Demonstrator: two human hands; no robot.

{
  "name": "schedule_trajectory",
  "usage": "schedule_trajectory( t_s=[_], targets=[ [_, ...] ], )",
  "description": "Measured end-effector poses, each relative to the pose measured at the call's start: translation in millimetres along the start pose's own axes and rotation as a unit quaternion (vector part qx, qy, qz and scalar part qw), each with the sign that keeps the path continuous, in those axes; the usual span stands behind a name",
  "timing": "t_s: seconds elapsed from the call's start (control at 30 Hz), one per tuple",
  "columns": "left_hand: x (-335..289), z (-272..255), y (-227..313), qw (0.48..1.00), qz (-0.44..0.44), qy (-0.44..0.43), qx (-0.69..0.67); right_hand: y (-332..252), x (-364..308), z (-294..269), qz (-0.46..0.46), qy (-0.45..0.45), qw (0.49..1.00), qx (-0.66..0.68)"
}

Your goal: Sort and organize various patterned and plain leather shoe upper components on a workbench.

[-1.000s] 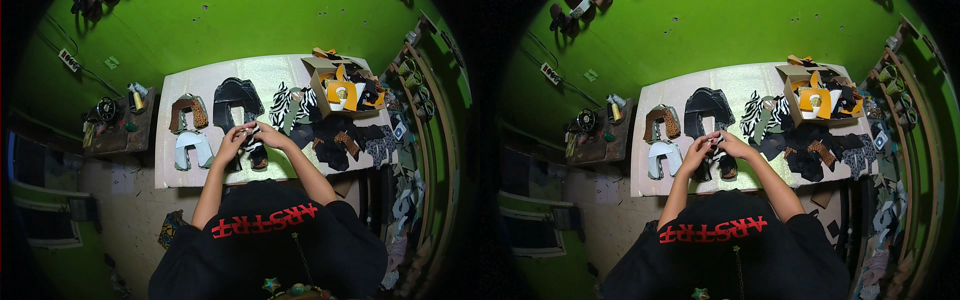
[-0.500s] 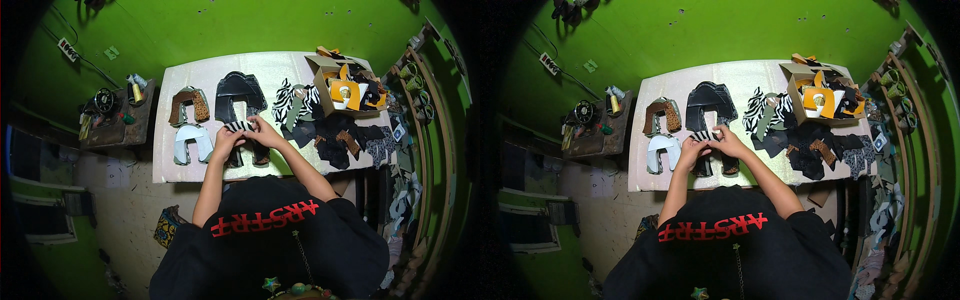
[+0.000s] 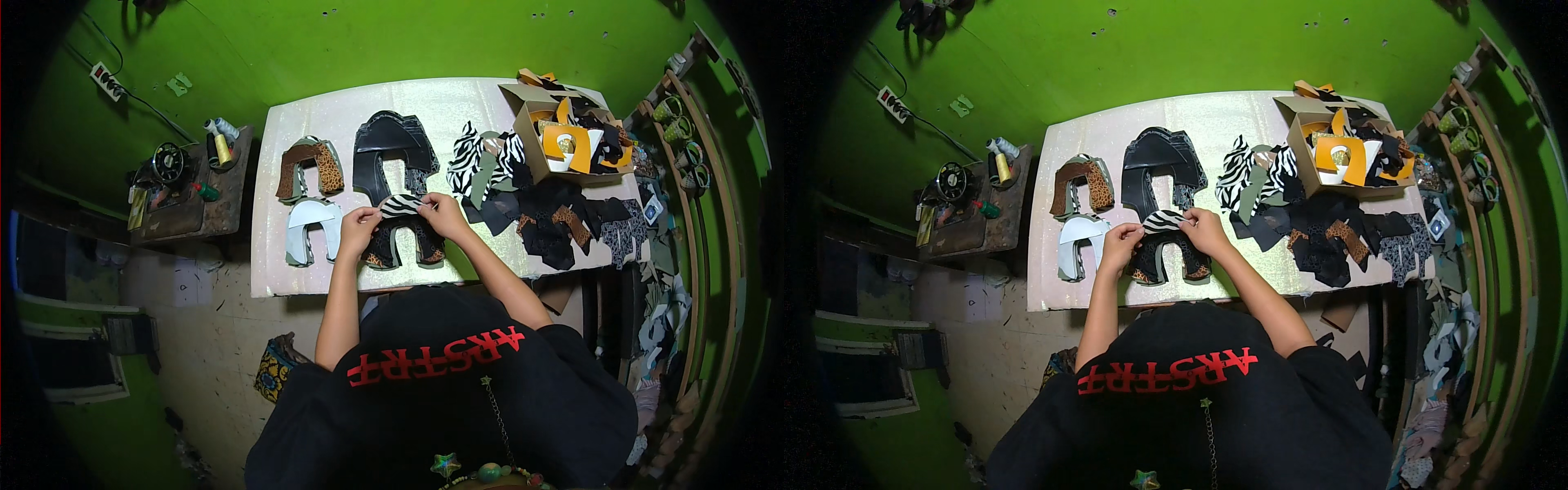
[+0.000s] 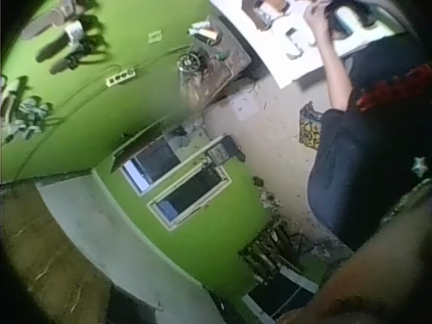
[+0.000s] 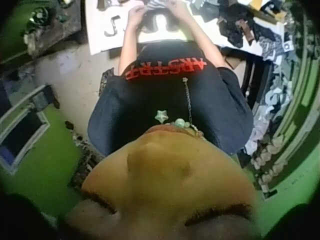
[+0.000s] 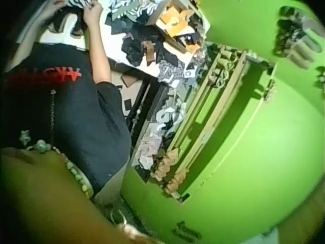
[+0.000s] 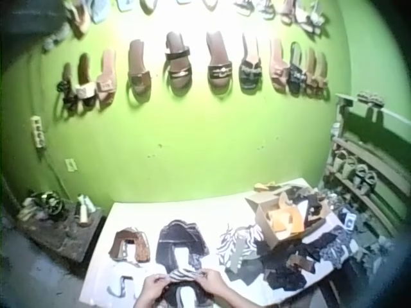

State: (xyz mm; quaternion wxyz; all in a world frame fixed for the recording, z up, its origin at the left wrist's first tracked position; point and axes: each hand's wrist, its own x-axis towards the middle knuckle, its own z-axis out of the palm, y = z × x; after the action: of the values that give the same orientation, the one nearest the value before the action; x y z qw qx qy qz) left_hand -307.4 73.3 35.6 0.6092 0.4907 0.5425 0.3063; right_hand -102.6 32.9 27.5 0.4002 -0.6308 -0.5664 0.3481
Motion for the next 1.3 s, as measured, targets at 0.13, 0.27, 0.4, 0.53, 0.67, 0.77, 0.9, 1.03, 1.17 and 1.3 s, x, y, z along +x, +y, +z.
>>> schedule_trajectory(
  t_s=[0.13,0.27,0.4,0.53,0.67,0.77,0.9,1.03,1.17,1.3],
  targets=[
    [10,-3,-23,0.988,0.078,0.052,0.122,2,-2,11,-0.002,0.042,0.999,-0.011],
    [15,0,-35,0.973,0.099,0.089,0.191,4,-5,20,0.004,0.072,0.997,-0.013],
    [18,8,-39,0.988,0.076,0.105,0.088,12,-3,27,-0.031,0.097,0.995,-0.018],
    [20,6,-41,0.99,0.054,0.083,0.098,11,-4,29,-0.037,0.103,0.994,-0.03],
    [20,7,-42,0.991,0.055,0.086,0.089,12,-5,31,-0.05,0.111,0.992,-0.024],
    [19,11,-40,0.984,0.052,0.1,0.138,13,-5,30,-0.052,0.11,0.992,-0.039],
    [20,11,-51,0.936,0.168,0.184,0.251,9,-4,32,-0.024,0.111,0.992,-0.058],
    [14,18,-39,0.892,0.241,0.229,0.306,13,3,29,0.018,0.111,0.991,-0.068],
    [6,33,-22,0.891,0.229,0.21,0.331,14,6,28,0.043,0.109,0.991,-0.058],
    [3,40,-12,0.874,0.201,0.226,0.381,17,0,22,0.098,0.083,0.991,0.024]
  ],
)
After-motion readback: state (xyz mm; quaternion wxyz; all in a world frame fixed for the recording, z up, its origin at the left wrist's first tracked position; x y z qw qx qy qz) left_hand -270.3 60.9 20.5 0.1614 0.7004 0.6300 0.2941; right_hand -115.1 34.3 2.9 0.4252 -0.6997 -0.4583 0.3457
